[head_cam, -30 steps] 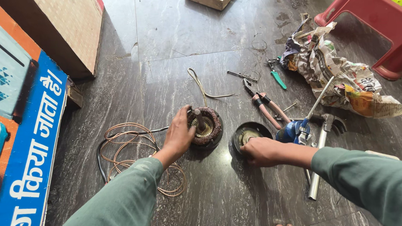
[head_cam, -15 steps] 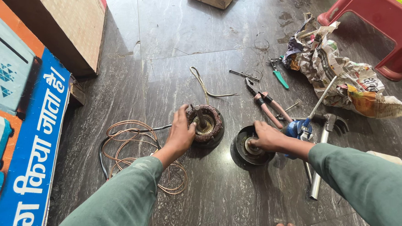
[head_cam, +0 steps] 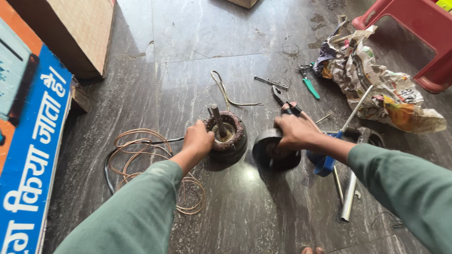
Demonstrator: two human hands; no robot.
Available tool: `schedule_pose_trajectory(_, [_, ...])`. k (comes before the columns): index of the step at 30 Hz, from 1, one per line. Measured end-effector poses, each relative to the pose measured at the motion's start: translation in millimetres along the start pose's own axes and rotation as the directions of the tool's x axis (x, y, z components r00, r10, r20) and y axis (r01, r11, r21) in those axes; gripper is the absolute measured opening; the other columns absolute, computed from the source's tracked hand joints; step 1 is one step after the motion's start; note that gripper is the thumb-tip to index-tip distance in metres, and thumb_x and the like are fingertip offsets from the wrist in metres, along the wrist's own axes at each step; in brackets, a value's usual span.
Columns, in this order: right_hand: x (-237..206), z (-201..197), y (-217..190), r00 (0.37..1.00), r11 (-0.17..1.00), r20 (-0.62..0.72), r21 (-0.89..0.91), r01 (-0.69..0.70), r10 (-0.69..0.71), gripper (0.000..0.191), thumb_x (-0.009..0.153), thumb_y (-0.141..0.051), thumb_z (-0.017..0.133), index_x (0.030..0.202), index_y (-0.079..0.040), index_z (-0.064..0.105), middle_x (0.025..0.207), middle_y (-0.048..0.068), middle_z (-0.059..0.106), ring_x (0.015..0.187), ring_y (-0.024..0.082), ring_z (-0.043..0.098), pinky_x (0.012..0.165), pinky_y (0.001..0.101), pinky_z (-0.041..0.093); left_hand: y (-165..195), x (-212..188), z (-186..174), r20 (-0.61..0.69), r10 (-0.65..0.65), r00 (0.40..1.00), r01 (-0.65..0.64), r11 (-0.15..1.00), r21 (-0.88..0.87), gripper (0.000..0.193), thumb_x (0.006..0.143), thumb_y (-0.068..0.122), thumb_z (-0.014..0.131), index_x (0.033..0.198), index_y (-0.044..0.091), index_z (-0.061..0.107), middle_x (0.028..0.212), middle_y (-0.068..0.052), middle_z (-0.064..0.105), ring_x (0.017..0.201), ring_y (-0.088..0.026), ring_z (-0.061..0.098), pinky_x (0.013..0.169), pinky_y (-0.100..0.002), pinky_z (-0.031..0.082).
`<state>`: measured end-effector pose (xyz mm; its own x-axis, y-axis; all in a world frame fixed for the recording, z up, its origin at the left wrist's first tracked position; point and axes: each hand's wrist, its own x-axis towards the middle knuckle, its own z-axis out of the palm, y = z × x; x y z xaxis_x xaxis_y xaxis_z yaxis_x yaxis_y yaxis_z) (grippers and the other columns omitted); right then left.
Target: The person assembles an electric motor by inserting a bearing into the stator, fitting the end cap, and securing it with screws. They then insert the rotor into the stator and tighten the assembly.
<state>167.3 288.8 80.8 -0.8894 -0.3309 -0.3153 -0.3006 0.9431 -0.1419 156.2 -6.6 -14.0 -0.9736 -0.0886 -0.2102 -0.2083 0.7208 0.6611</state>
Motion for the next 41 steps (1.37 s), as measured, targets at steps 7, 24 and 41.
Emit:
schedule_pose_trajectory(7, [-33, 7, -37, 0.969, 0.848, -0.019, -0.488, 0.207, -0.248, 0.051, 0.081, -0.021, 0.076, 0.118, 0.002, 0.051, 0.106, 0.013, 0.057, 0.093, 0.025, 0.065, 0.074, 0.0401, 0.057, -4, 3, 1, 0.040, -0.012, 0.999, 0.009, 0.997, 0.071, 0.037, 0.084, 0.021, 0.068, 0.109, -0.006, 0.069, 0.115, -0.032, 0.068, 0.115, -0.046, 0.065, 0.102, -0.049, 0.051])
schedule_pose_trajectory(24, [-25, 44, -52, 0.933, 0.974, 0.284, -0.037, -0.221, 0.223, 0.136, 0.066, -0.067, 0.088, 0.161, -0.025, 0.001, 0.167, 0.022, -0.003, 0.152, 0.052, 0.001, 0.109, 0.0747, 0.031, -4, 5, 3, 0.053, -0.063, 0.997, 0.062, 0.998, 0.027, 0.038, 0.085, 0.023, 0.071, 0.110, -0.005, 0.071, 0.114, -0.031, 0.070, 0.113, -0.043, 0.067, 0.101, -0.047, 0.052])
schedule_pose_trajectory(41, [-5, 56, 10, 0.918, 0.883, 0.187, 0.264, -0.389, 0.348, 0.133, 0.050, -0.062, 0.087, 0.160, -0.025, 0.023, 0.153, 0.024, 0.033, 0.140, 0.049, 0.044, 0.110, 0.0581, 0.051, 12, -3, -14, 0.044, -0.201, 0.979, 0.197, 0.977, 0.081, 0.051, 0.081, 0.041, 0.081, 0.110, 0.000, 0.075, 0.118, -0.024, 0.072, 0.114, -0.039, 0.068, 0.099, -0.045, 0.055])
